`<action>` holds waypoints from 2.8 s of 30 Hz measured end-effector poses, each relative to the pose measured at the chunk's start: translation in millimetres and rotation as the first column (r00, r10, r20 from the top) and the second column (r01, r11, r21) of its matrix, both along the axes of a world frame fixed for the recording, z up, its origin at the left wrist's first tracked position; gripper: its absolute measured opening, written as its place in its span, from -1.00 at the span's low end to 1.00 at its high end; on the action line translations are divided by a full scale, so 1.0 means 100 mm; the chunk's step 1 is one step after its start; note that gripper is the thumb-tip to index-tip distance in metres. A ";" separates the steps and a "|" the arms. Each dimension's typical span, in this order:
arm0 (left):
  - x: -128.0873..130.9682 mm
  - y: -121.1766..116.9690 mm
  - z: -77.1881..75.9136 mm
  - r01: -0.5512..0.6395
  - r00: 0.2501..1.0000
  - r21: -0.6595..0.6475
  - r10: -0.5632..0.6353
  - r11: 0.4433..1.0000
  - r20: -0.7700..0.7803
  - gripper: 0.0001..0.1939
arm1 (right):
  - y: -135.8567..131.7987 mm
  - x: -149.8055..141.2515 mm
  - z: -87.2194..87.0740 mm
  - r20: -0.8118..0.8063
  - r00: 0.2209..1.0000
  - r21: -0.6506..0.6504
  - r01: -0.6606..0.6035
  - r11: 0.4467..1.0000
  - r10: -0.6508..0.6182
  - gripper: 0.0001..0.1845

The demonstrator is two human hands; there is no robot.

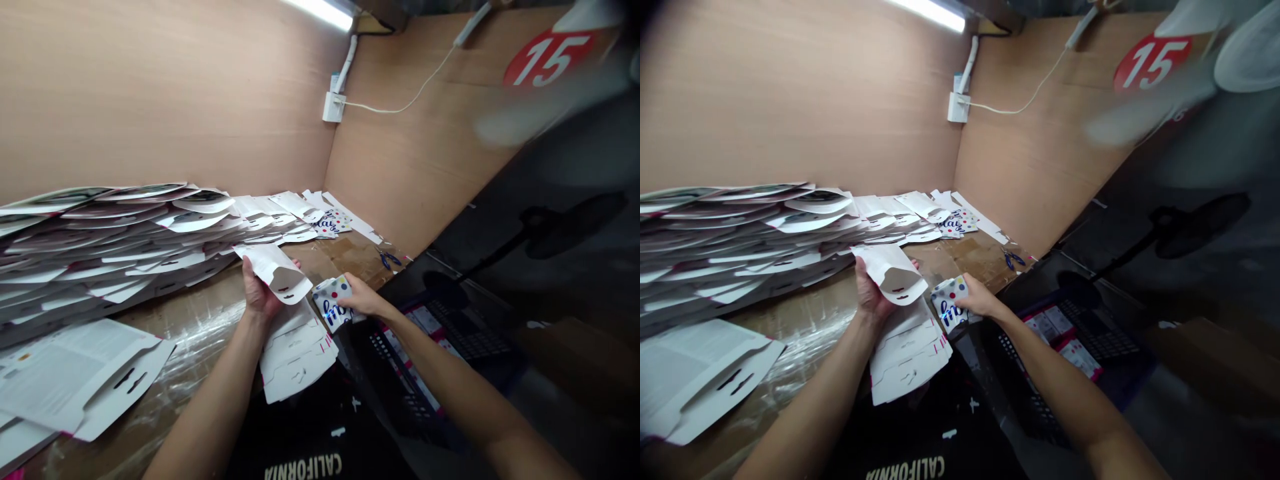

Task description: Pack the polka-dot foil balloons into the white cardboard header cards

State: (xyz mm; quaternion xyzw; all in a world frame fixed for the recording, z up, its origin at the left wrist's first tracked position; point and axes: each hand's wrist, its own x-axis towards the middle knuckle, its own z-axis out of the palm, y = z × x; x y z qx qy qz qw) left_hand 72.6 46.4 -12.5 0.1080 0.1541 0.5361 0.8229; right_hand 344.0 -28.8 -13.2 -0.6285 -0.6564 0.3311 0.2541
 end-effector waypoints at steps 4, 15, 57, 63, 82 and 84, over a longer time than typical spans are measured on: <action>0.00 -0.02 0.03 -0.013 1.000 -0.023 0.012 1.000 -0.008 -0.13 | -0.16 -0.09 0.22 -0.323 0.942 0.101 0.130 0.986 -0.091 -0.61; 0.17 -0.12 -0.06 0.002 0.998 -0.007 -0.002 1.000 -0.061 -0.20 | -0.25 -1.24 0.61 0.807 0.590 0.296 -0.364 0.883 -0.027 -0.79; -0.07 -0.05 -0.13 0.052 0.979 0.173 -0.084 0.984 0.184 -0.27 | 1.21 -2.55 2.17 0.586 0.780 0.582 -0.593 0.556 0.219 -0.80; -0.06 0.09 -0.17 -0.105 0.982 -0.008 0.105 0.994 0.157 -0.35 | 0.74 -1.74 1.52 0.358 0.894 0.555 -0.436 0.708 0.270 -0.67; 0.33 -0.01 -0.23 -0.247 0.969 -0.189 0.242 0.950 -0.050 -0.49 | -0.64 -0.90 -0.29 0.114 0.982 0.036 0.149 0.988 -0.152 -0.37; 0.31 0.00 -0.24 -0.243 0.970 -0.191 0.241 0.951 -0.036 -0.48 | -0.65 -0.94 -0.29 0.042 0.987 0.018 0.152 0.988 -0.153 -0.37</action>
